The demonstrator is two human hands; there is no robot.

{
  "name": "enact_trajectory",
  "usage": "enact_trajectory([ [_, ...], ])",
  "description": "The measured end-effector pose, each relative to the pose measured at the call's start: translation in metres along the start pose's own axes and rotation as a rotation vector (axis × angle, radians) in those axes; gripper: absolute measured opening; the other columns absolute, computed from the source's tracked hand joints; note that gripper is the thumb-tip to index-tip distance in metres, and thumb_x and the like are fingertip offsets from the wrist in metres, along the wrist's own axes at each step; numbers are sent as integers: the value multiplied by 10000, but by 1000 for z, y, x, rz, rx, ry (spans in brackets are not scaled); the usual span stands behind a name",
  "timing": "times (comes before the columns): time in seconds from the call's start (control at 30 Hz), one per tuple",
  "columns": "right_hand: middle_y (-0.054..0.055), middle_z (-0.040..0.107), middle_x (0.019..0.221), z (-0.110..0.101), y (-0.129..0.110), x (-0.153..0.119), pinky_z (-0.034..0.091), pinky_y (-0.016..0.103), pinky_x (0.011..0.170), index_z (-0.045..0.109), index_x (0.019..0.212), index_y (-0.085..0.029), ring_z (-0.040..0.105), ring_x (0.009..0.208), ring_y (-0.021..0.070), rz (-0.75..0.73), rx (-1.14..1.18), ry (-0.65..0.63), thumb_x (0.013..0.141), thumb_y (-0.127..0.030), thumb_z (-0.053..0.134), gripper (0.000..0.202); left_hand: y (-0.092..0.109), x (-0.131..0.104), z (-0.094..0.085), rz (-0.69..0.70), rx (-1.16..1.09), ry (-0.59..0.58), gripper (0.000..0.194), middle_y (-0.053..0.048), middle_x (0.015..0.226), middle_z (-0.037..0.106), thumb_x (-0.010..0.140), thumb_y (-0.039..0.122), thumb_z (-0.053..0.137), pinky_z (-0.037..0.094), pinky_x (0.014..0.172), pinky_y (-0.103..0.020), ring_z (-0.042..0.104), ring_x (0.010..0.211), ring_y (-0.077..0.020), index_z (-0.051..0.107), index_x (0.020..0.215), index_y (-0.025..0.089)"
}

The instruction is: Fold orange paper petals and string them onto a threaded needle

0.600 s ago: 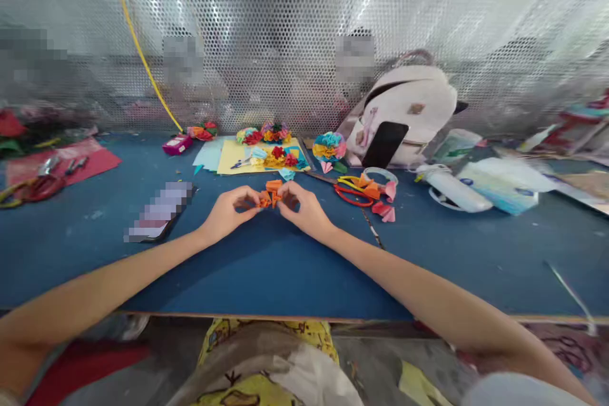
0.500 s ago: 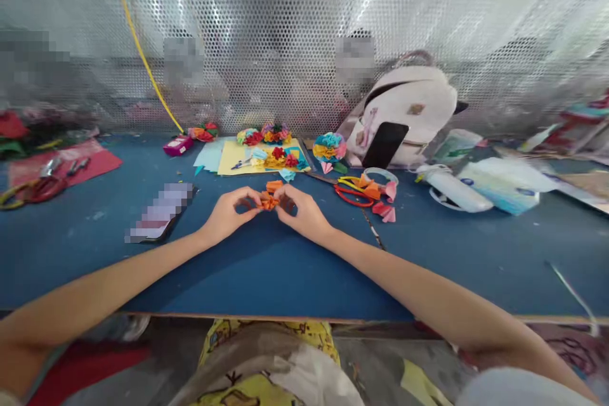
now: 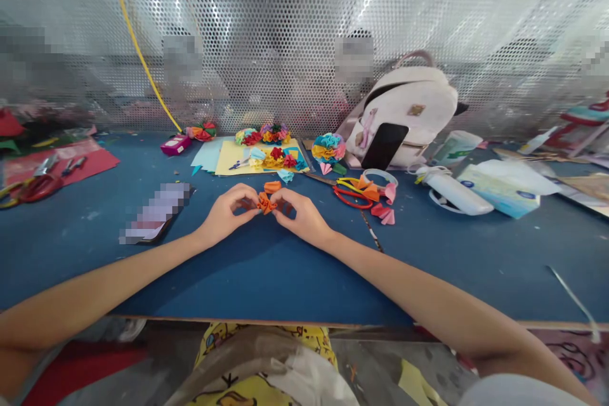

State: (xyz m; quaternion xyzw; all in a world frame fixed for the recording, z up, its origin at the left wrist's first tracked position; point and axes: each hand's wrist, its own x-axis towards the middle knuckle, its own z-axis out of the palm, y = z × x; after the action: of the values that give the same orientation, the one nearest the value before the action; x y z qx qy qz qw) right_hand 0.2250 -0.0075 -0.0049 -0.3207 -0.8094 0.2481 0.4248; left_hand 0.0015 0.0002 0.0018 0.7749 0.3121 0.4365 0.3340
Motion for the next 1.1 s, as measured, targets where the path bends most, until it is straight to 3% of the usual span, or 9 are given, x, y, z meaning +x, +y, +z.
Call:
enact_trajectory([
  [0.23, 31, 666, 943, 0, 1, 0, 526, 287, 716, 630, 979, -217, 620, 761, 150, -20, 3, -12, 891, -159, 574, 119, -1, 0, 0, -61, 4, -12, 67, -31, 921, 681, 866, 189, 657, 518, 733, -268, 641, 830, -155, 654, 933, 179],
  [0.77, 25, 666, 948, -1, -1, 1, 523, 273, 702, 665, 964, -221, 621, 761, 141, -28, -4, -70, 890, -143, 605, 122, -8, 0, 0, -94, -35, -48, 51, -44, 910, 689, 851, 183, 608, 531, 746, -281, 666, 827, -161, 617, 900, 174],
  [1.1, 33, 664, 938, -3, 2, 1, 537, 291, 710, 653, 950, -217, 630, 759, 155, -13, -64, -78, 878, -155, 603, 107, -4, -1, 2, -71, 24, -109, 240, -50, 1027, 666, 806, 152, 642, 534, 708, -267, 663, 897, -171, 551, 1023, 201],
])
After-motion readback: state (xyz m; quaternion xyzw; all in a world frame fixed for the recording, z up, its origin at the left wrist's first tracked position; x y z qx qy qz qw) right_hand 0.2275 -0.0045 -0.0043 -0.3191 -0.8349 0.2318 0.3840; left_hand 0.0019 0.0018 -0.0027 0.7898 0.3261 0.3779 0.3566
